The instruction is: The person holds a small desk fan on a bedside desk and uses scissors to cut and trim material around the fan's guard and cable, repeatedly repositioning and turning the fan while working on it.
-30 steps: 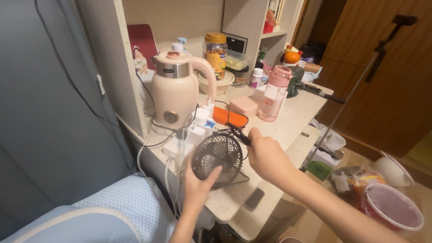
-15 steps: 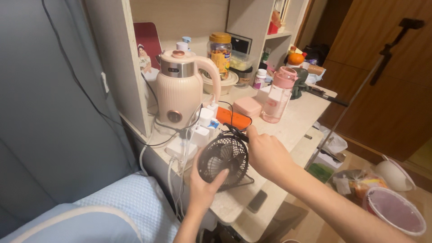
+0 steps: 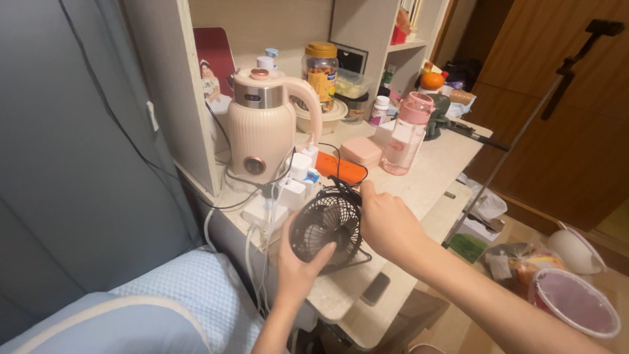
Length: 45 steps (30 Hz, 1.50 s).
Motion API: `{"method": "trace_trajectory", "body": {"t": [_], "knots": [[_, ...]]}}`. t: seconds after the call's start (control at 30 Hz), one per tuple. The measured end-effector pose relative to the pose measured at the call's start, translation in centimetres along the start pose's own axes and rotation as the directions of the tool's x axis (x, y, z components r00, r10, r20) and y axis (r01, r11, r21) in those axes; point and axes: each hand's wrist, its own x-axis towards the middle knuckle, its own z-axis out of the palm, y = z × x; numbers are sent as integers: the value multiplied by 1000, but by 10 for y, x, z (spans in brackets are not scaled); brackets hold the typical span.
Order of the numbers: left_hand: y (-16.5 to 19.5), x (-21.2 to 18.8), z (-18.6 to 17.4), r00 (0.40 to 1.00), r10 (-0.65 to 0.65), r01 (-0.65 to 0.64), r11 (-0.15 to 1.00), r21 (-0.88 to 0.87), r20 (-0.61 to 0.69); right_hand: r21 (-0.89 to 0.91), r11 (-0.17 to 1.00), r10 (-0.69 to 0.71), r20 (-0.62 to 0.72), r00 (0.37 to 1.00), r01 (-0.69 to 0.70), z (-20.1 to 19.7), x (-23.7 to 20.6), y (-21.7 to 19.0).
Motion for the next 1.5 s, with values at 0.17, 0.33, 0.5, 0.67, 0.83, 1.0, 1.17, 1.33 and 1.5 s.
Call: {"method": "trace_trajectory", "body": {"t": [0.17,0.33,0.5,0.67,0.83,1.0,1.17,1.33,1.5], "knots": [[-1,0,1,1000,-22,22,999,-38,16,-22,1000,4,11,1000,-4,1,2,1],[-2,-2,1,999,-53,53,998,-43,9,-12,1000,-1,-7,1000,1,0,1,4],[-3,-4,4,998,-55,55,998,-16,0,0,1000,7,1,1000,-7,-3,-1,9],[-4,-3,6,1000,-20,20,1000,-13,-5,43,999,-3,22,1000,2,-4,-2,8],[-1,-2,7,1000,-24,24,998,-50,9,52,999,-7,-7,1000,7,-4,-1,7],[0,-2,6,999,-34,34,999,-35,11,41,999,-8,3,1000,8,-3,1,8],[2,-1,5,999,-45,45,998,-46,14,13,1000,-7,10,1000,7,0,2,6],[5,0,5,998,-58,58,998,-26,14,-125,991,-42,46,998,47,4,2,4],[6,0,5,998,-61,61,998,5,4,-113,988,-104,-2,995,103,11,2,7]]}}
